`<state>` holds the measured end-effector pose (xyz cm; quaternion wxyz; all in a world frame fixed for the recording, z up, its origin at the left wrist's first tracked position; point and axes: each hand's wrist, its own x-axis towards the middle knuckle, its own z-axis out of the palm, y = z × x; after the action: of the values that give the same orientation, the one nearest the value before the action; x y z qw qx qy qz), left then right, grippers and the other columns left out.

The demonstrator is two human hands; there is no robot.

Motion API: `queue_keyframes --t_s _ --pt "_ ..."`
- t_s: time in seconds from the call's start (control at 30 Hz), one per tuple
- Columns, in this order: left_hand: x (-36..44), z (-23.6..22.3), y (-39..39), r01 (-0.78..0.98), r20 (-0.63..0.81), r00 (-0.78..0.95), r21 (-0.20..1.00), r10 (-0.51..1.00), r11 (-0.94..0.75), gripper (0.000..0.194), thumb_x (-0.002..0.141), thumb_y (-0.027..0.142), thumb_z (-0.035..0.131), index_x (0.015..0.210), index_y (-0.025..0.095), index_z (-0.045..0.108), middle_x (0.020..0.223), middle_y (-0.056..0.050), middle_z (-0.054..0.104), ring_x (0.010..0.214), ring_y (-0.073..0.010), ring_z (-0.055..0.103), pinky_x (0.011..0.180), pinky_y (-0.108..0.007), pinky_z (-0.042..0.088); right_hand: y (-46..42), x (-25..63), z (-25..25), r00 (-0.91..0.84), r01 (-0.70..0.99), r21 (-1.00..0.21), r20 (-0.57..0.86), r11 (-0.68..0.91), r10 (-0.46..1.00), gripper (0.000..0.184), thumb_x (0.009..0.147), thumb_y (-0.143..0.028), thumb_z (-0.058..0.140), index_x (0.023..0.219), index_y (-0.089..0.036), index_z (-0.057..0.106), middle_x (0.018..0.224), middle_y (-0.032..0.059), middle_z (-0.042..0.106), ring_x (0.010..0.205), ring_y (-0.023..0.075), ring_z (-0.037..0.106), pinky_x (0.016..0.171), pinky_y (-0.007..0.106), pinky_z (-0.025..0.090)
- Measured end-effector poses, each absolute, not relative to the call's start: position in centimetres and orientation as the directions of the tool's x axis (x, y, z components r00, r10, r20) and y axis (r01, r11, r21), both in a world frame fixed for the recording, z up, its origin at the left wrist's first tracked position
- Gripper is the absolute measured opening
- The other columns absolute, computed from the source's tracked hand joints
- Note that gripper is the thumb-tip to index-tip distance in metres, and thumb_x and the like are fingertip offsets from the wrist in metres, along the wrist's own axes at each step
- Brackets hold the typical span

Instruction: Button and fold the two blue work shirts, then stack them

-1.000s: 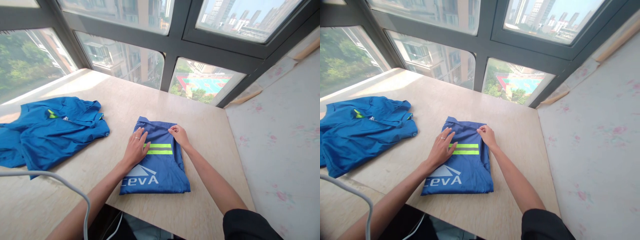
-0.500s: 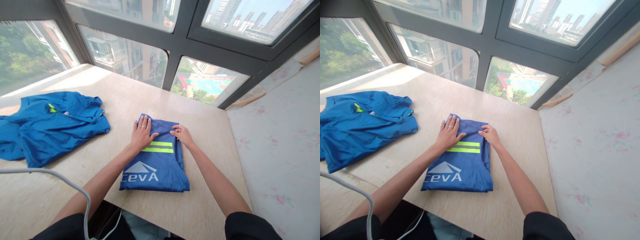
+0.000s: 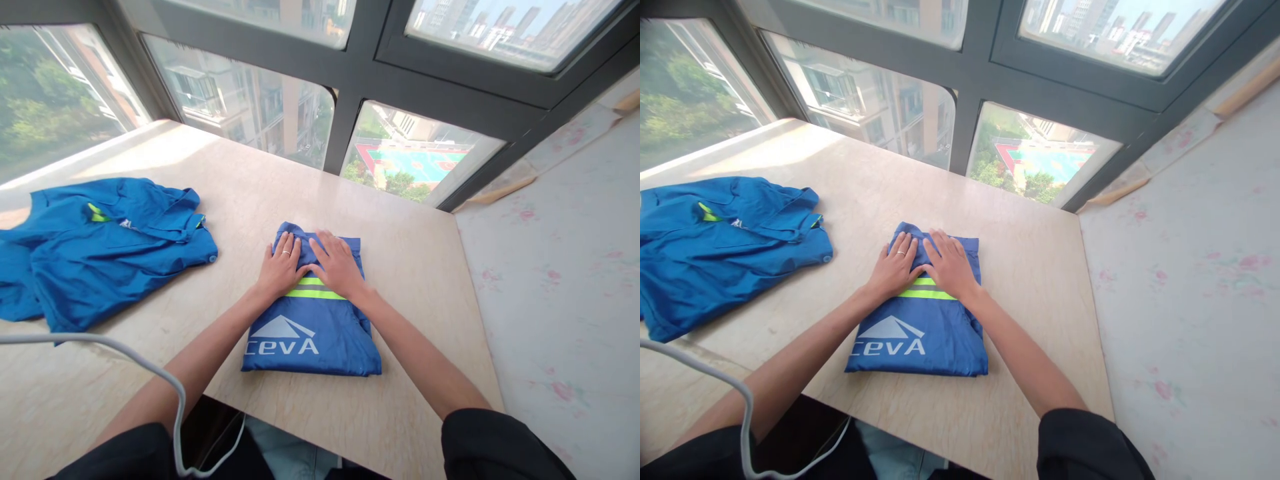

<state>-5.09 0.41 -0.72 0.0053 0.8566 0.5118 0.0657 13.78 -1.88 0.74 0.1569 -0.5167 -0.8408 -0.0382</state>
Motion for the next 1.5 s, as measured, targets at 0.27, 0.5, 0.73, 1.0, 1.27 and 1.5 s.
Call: queue_keyframes --t_s 0.27,0.5,0.73,1.0,1.27,1.5 --pt "-4.9 0.7 1.0 0.824 0.325 0.449 0.209 0.832 -0.526 0.055 0.097 0.029 0.039 0.147 0.006 0.042 0.16 -0.021 0.031 0.152 -0.0308 0.021 0.121 -0.051 0.024 -1.0 13.9 -3.2 -0.378 0.902 -0.183 0.106 0.392 0.92 0.069 0.101 -0.051 0.039 0.155 -0.009 0.032 0.162 0.018 0.026 0.152 0.0295 0.021 0.123 0.049 0.017" --pt "-3.6 -1.0 2.8 0.777 0.223 0.564 0.183 0.795 -0.602 0.065 0.098 0.046 0.038 0.149 0.005 0.041 0.157 -0.02 0.037 0.151 -0.0321 0.025 0.125 -0.053 0.009 -1.5 13.9 -3.0 -0.303 0.937 -0.154 0.088 0.314 0.949 0.07 0.102 -0.051 0.035 0.155 -0.005 0.031 0.162 0.019 0.024 0.152 0.0311 0.02 0.123 0.05 0.014" --pt "-3.9 -2.3 3.1 0.792 0.222 0.541 0.189 0.811 -0.58 0.07 0.098 0.052 0.037 0.152 0.007 0.038 0.159 -0.018 0.033 0.151 -0.0313 0.023 0.125 -0.051 0.01 -2.5 15.0 -3.5 -0.15 0.975 -0.149 0.114 0.166 0.982 0.078 0.101 -0.057 0.032 0.154 0.001 0.03 0.162 0.023 0.022 0.152 0.0338 0.018 0.123 0.051 0.011" --pt "-4.6 -1.8 3.0 0.769 0.234 0.539 0.255 0.809 -0.586 0.067 0.1 0.049 0.032 0.151 0.006 0.037 0.16 -0.017 0.032 0.153 -0.0282 0.02 0.126 -0.048 0.012 -3.7 16.4 -3.6 -0.077 0.978 -0.188 0.087 0.092 0.993 0.074 0.102 -0.058 0.028 0.157 -0.008 0.027 0.164 0.0183 0.019 0.153 0.0319 0.014 0.121 0.054 0.015" --pt "-8.1 -2.5 -2.0 0.763 0.254 0.159 0.582 0.954 -0.282 0.072 0.088 0.04 0.051 0.146 0.001 0.037 0.152 -0.03 0.039 0.143 -0.0381 0.038 0.115 -0.055 0.035 -6.8 19.5 -4.2 0.008 0.979 -0.206 0.043 0.001 0.999 0.077 0.101 -0.062 0.025 0.156 -0.009 0.03 0.163 0.0204 0.021 0.151 0.0331 0.023 0.121 0.055 0.015" --pt "-10.4 1.8 -5.6 0.339 -0.437 0.158 0.866 0.885 0.367 0.062 0.071 0.047 0.068 0.121 0.011 0.06 0.081 -0.007 0.068 0.067 -0.0196 0.063 0.057 -0.028 0.047 -10.1 21.7 -3.5 0.05 0.98 -0.191 -0.027 -0.054 0.998 0.076 0.102 -0.061 0.02 0.156 -0.009 0.03 0.162 0.0203 0.023 0.152 0.0324 0.021 0.121 0.056 0.016"
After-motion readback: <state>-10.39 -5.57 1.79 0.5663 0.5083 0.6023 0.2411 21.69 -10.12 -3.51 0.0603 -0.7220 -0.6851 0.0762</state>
